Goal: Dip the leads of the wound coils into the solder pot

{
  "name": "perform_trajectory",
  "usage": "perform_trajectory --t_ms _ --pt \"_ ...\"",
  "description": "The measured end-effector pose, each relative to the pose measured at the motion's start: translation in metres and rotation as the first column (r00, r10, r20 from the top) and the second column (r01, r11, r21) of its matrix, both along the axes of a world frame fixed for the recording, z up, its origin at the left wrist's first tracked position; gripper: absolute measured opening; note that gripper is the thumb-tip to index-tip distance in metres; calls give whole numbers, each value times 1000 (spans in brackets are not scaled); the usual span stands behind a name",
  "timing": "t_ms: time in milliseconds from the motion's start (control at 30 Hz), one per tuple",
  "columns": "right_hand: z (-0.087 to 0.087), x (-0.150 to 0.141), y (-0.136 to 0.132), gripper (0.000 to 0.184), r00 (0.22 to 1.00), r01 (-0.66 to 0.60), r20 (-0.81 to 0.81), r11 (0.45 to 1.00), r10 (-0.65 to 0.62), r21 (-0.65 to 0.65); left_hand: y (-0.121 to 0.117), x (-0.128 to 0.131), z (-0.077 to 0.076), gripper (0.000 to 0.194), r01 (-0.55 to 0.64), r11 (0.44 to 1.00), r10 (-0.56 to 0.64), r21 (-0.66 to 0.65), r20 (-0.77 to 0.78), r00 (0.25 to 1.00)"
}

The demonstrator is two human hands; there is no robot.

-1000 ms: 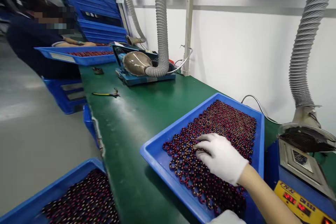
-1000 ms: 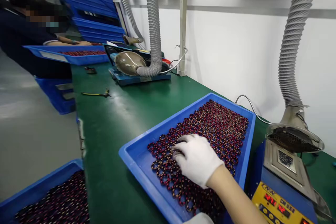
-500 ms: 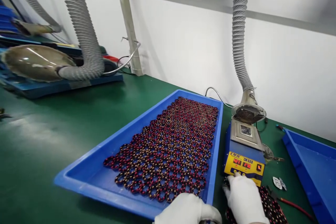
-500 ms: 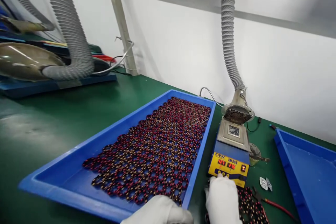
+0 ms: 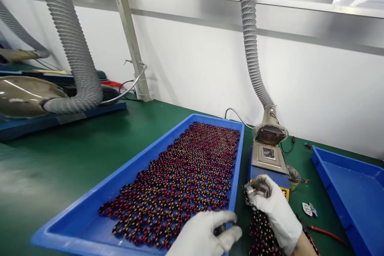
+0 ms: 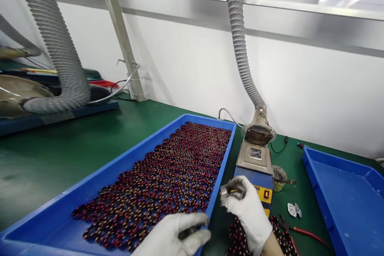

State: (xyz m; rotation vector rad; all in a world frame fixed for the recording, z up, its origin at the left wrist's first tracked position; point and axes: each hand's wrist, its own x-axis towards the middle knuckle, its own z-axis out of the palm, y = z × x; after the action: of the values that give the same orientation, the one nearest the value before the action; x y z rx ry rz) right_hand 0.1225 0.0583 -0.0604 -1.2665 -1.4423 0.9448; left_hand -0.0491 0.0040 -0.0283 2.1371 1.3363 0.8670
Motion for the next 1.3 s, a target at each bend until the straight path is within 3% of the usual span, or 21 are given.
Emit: perform_trajectory --t_ms 67,100,167,267,367,500,633,700,800,900,1133,1200,1300 --pt "24 -5 0 41 964 -42 -261 998 52 43 7 4 19 18 -89 976 69 197 102 992" --pt "37 -8 -3 44 895 -87 -433 994 108 67 10 7 28 25 -123 933 86 339 122 989" --pt "61 -15 -13 40 715 -176 -672 980 193 94 15 14 44 41 -155 791 119 592 100 988" --pt "84 -24 -28 27 557 -300 -784 947 273 116 21 24 57 35 -169 634 173 755 74 982" --pt "88 -27 -29 22 588 -282 -750 946 303 161 26 28 59 23 -185 570 185 800 94 978" --pt "76 -22 -18 25 753 -176 -599 961 272 214 30 23 58 20 -161 600 153 783 85 984" --pt "67 -14 -15 27 766 -197 -575 956 289 217 31 18 55 26 -103 694 53 713 92 994" --pt "69 -8 -17 24 789 -265 -497 930 360 254 32 17 52 26 -69 706 -9 705 107 994" --pt "79 -2 -20 22 832 -330 -362 900 420 286 34 17 49 25 -28 677 -94 736 125 988" --pt "84 -4 -21 15 852 -253 -383 922 357 294 34 17 51 24 17 690 -126 724 96 987" --pt "78 -6 -15 23 708 -108 -672 974 217 200 31 15 55 15 18 644 -80 765 45 996" --pt "78 -4 -14 20 776 -67 -597 968 203 242 32 15 55 14 5 648 -51 762 36 998" --pt "78 -6 -15 14 882 -114 -402 938 248 328 32 13 52 16 -1 616 -8 788 8 1000"
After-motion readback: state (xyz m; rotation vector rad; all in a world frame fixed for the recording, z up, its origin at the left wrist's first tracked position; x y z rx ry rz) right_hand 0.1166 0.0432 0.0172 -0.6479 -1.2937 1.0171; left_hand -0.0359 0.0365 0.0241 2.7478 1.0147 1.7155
